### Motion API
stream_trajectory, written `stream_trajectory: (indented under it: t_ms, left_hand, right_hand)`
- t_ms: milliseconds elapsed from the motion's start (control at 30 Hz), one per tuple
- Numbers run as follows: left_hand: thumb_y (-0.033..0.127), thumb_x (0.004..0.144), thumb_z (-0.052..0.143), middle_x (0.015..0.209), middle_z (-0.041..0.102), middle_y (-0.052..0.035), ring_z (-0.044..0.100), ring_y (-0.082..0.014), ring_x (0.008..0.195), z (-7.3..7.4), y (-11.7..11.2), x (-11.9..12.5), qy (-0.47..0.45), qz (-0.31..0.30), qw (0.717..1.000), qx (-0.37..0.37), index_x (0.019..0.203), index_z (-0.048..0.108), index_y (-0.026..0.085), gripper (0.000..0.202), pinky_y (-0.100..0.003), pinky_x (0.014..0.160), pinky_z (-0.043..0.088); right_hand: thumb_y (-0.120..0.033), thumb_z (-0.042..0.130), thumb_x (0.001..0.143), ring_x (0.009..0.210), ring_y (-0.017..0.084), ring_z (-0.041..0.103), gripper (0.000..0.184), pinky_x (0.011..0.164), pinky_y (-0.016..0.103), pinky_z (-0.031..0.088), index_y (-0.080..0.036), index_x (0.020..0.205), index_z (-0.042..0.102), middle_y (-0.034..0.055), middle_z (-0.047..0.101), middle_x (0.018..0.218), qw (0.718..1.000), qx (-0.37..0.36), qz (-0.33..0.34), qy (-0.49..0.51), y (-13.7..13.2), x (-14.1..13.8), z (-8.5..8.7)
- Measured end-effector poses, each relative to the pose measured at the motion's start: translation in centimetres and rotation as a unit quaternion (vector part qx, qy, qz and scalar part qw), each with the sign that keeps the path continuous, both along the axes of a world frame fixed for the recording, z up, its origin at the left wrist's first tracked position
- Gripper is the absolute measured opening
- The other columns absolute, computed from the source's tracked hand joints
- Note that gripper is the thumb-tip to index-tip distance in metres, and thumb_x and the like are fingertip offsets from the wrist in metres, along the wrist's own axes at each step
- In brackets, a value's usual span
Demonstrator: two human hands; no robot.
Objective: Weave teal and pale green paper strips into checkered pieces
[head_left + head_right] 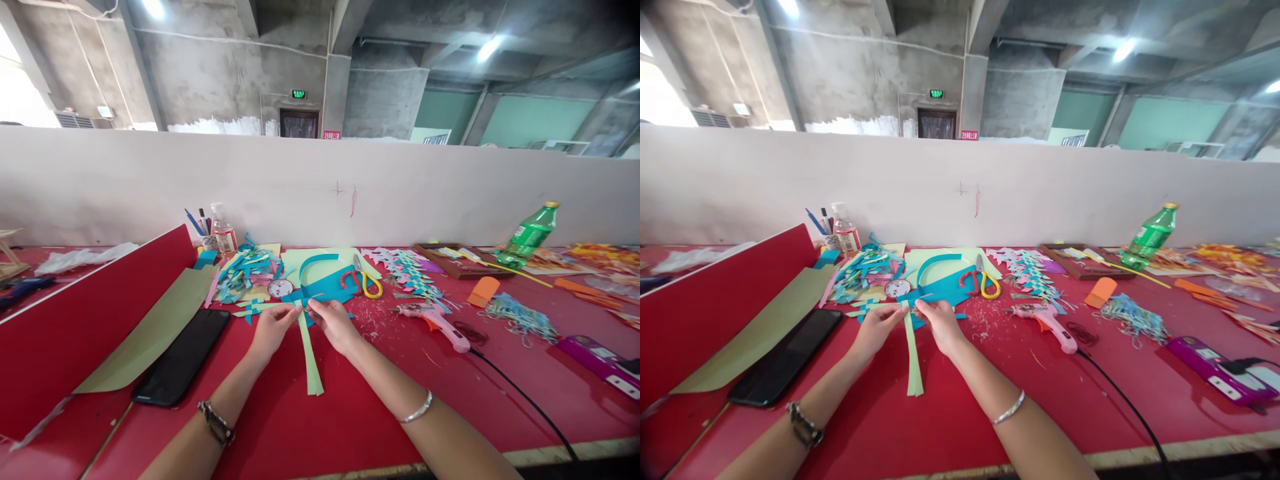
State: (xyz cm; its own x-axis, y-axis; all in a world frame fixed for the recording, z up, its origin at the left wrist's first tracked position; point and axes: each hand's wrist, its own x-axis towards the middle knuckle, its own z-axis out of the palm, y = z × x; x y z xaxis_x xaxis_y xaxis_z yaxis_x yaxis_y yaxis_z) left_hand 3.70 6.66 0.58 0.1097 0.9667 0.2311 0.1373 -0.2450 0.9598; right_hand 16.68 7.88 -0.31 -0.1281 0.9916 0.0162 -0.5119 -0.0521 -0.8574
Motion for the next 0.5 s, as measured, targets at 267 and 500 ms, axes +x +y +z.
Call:
stream_trajectory:
  t_ms: [267, 500]
  left_hand:
    - [0.04, 0.063, 0.057, 0.054, 0.055, 0.0012, 0.044, -0.0095, 0.053, -0.11, -0.01, 0.01, -0.03, 0.038, 0.999, -0.013, 0.06, 0.061, 0.013, 0.028, -0.02, 0.051, 0.034]
    - [0.037, 0.065, 0.057, 0.06, 0.06, 0.0003, 0.049, -0.011, 0.058, -0.23, -0.06, 0.15, -0.051, 0.015, 0.998, -0.014, 0.064, 0.063, 0.013, 0.025, -0.02, 0.056, 0.037]
  right_hand:
    - [-0.029, 0.068, 0.054, 0.055, 0.009, 0.054, 0.016, 0.061, 0.024, 0.042, -0.015, 0.059, 0.062, -0.0005, 0.061, 0.058, 1.0, -0.003, -0.011, 0.02, -0.14, -0.1, 0.25]
    - [-0.029, 0.065, 0.059, 0.056, 0.008, 0.051, 0.014, 0.059, 0.021, 0.04, -0.015, 0.06, 0.062, -0.0017, 0.059, 0.059, 0.999, 0.018, 0.028, 0.013, -0.17, -0.28, -0.05]
